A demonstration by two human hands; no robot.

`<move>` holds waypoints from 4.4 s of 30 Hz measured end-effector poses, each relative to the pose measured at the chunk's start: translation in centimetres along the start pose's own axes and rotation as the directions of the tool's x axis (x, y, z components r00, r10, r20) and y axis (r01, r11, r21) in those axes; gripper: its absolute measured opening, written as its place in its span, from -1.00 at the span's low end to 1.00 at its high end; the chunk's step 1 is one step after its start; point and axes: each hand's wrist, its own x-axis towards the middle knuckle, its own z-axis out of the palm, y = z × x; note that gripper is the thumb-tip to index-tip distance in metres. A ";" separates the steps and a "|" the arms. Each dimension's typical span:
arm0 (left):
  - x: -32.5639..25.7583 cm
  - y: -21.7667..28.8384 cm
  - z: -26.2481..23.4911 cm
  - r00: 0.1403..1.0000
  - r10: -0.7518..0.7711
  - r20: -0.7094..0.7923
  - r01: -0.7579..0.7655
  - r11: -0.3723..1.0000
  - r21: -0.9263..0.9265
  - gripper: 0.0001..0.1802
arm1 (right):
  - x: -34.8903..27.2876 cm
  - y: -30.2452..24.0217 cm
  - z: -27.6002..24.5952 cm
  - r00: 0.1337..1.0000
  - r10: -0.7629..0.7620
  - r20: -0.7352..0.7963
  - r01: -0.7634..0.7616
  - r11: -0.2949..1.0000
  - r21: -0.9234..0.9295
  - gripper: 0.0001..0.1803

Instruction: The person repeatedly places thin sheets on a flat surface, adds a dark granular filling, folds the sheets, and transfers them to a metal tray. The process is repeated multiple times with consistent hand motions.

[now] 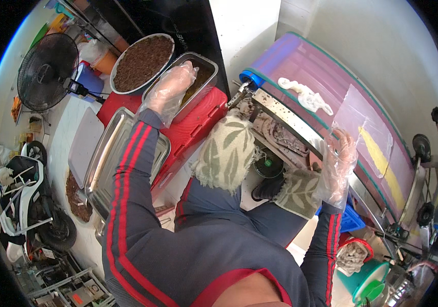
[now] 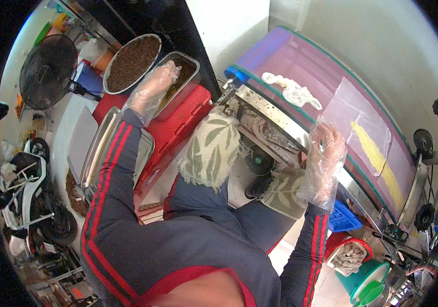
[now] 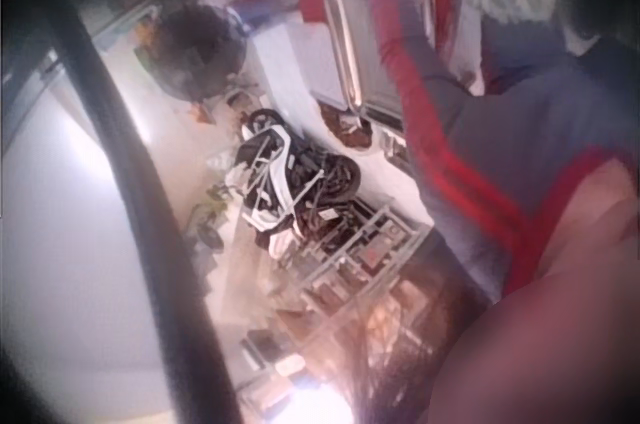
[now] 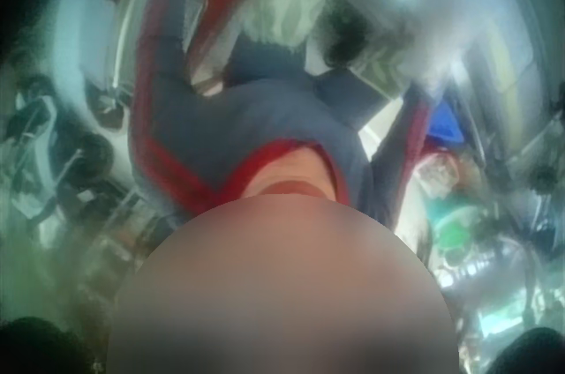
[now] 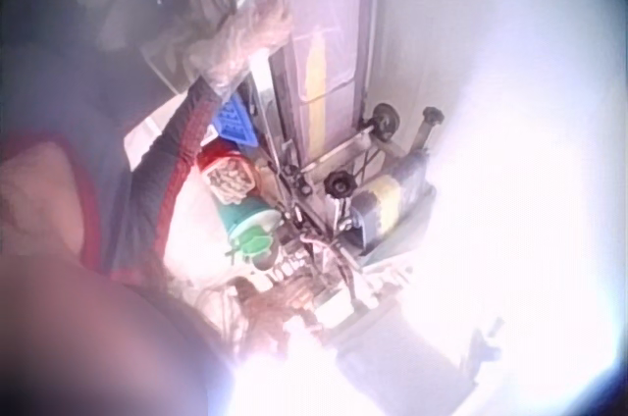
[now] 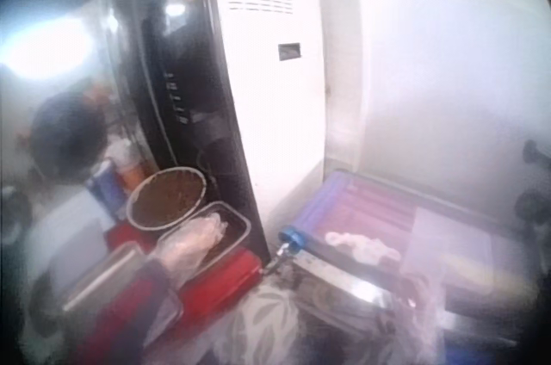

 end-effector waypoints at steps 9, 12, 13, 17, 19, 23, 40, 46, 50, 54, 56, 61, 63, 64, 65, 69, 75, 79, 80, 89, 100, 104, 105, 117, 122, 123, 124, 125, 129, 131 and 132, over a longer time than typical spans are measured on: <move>2.7 15.5 13.4 0.843 0.453 0.291 -0.438 0.891 -0.121 -0.27 | 3.9 -1.7 0.9 0.996 -0.061 0.060 0.067 0.992 -0.106 -0.65; 4.2 18.5 19.1 0.740 0.611 0.281 -0.641 0.768 0.018 -0.42 | 6.8 -0.4 4.1 0.987 -0.043 0.157 0.071 0.981 -0.182 -0.62; 4.5 18.5 19.8 0.733 0.601 0.318 -0.627 0.778 -0.027 -0.48 | 7.9 0.1 5.3 0.973 0.005 0.229 0.036 0.984 -0.174 -0.63; 4.7 17.9 17.3 0.734 0.619 0.279 -0.572 0.785 -0.238 -0.67 | 7.7 0.4 7.0 0.953 -0.279 0.116 0.272 0.960 0.071 -0.56; 4.2 17.7 13.9 0.762 0.500 0.412 -0.520 0.851 -0.070 -0.65 | 6.4 0.1 6.1 0.902 -0.428 -0.059 0.430 0.874 0.228 -0.51; -1.5 12.8 4.7 0.907 0.421 -0.012 -0.244 0.503 -0.829 -0.58 | 4.6 -0.5 2.9 0.968 -0.170 0.184 0.169 0.985 0.023 -0.49; -54.1 -11.7 -19.7 0.287 -0.856 -0.430 0.681 0.498 -0.537 -0.52 | 2.1 -7.5 0.7 0.971 -0.037 0.237 -0.021 0.971 0.238 -0.58; -45.7 -16.5 -19.6 0.452 -0.562 -0.693 0.892 0.309 0.331 -0.61 | 1.8 -5.9 -0.8 0.980 0.089 0.180 -0.116 0.982 0.151 -0.56; -23.2 -18.3 -21.2 0.784 -0.098 -0.613 0.456 0.761 0.462 -0.62 | 1.5 -6.3 -1.2 0.991 -0.012 0.136 -0.010 0.987 0.158 -0.54; -4.3 -19.1 -15.5 0.932 0.174 -0.317 0.017 0.855 0.519 -0.49 | 0.3 -6.9 -1.6 0.992 -0.051 0.116 0.074 0.976 -0.205 -0.58; 1.0 -21.0 -12.5 0.991 -0.135 -0.011 0.099 0.668 0.738 -0.47 | -0.7 -6.8 -2.2 0.994 -0.053 0.096 0.069 0.982 -0.175 -0.59; 4.8 -31.6 -9.7 0.985 -0.038 0.166 -0.086 0.727 0.681 -0.62 | -3.3 -4.8 -4.5 0.985 0.163 0.064 -0.146 0.965 -0.219 -0.58; 4.5 -33.3 -11.1 0.995 0.084 0.053 -0.098 0.914 0.395 -0.63 | -3.8 -3.6 -4.9 0.978 0.200 0.065 -0.183 0.962 -0.204 -0.59; 4.2 -32.8 -11.8 0.998 -0.046 -0.033 0.051 0.985 0.166 -0.62 | -3.9 -3.1 -4.9 0.975 0.209 0.071 -0.190 0.960 -0.206 -0.59; 4.2 -30.6 -13.1 0.981 -0.178 -0.073 0.190 0.952 0.239 -0.57 | -3.8 -2.5 -5.0 0.969 0.237 0.073 -0.219 0.955 -0.199 -0.60; 5.3 -12.5 -13.8 0.937 -0.269 -0.222 0.232 0.956 -0.177 -0.32 | -3.1 -1.6 -4.2 0.962 0.256 0.096 -0.242 0.961 -0.134 -0.60; 10.5 15.4 1.8 0.993 0.011 0.117 0.021 0.962 -0.272 -0.43 | -2.7 -3.0 -4.3 0.958 0.275 0.087 -0.280 0.958 0.058 -0.59; 12.2 22.5 18.5 0.901 0.259 0.347 -0.134 0.929 -0.345 -0.53 | -3.4 -3.1 -5.4 0.905 0.409 0.115 -0.425 0.877 0.223 -0.60; 11.3 24.2 22.7 0.864 0.251 0.436 -0.191 0.966 -0.177 -0.59 | -3.5 -2.8 -5.6 0.880 0.449 0.156 -0.474 0.847 0.241 -0.60; 9.3 28.8 32.2 0.625 0.777 0.081 -0.708 0.607 -0.359 -0.66 | 2.1 2.8 -3.6 0.970 0.235 -0.055 -0.233 0.971 0.052 -0.66; 24.1 17.8 28.4 0.833 0.536 0.135 -0.545 0.837 0.043 -0.70 | 18.4 14.4 4.4 0.892 0.427 0.149 -0.380 0.886 -0.267 -0.59; 23.6 19.3 28.3 0.892 0.404 0.205 -0.311 0.875 -0.371 -0.67 | 18.2 14.3 5.3 0.886 0.452 0.103 -0.457 0.889 0.036 -0.55; 23.4 19.4 27.9 0.941 0.333 0.065 -0.287 0.884 -0.370 -0.66 | 18.1 14.1 5.4 0.885 0.450 0.120 -0.446 0.893 -0.066 -0.57; 17.7 18.2 20.5 0.748 0.397 0.532 -0.057 0.837 -0.544 -0.66 | 16.7 8.4 0.8 0.759 0.535 0.371 -0.523 0.841 -0.143 -0.45; 15.8 17.7 19.8 0.806 0.521 0.280 -0.475 0.852 -0.219 -0.75 | 15.3 8.5 3.9 0.970 0.136 0.202 -0.105 0.982 -0.156 -0.67; 14.9 17.6 20.0 0.782 0.555 0.283 -0.521 0.832 -0.192 -0.74 | 14.9 8.0 4.6 0.935 0.189 0.302 -0.137 0.973 -0.184 -0.68; 14.1 17.4 19.9 0.744 0.626 0.232 -0.592 0.780 -0.205 -0.73 | 14.7 7.4 4.6 0.893 0.242 0.379 -0.171 0.963 -0.210 -0.68; 13.2 17.2 19.8 0.720 0.646 0.254 -0.624 0.762 -0.171 -0.73 | 13.9 6.5 4.3 0.913 0.222 0.342 -0.155 0.965 -0.212 -0.73; 11.3 16.3 18.8 0.759 0.537 0.369 -0.459 0.842 -0.283 -0.73 | 12.0 3.3 0.8 0.812 0.320 0.487 -0.420 0.901 0.109 -0.76; 11.2 16.2 18.4 0.831 0.541 0.129 -0.503 0.830 -0.241 -0.72 | 12.1 2.4 0.5 0.963 0.005 0.270 0.012 0.998 -0.062 -0.77; 11.2 16.2 18.4 0.807 0.591 -0.022 -0.582 0.787 -0.202 -0.74 | 12.1 2.2 0.7 0.961 -0.206 0.187 0.238 0.957 -0.167 -0.77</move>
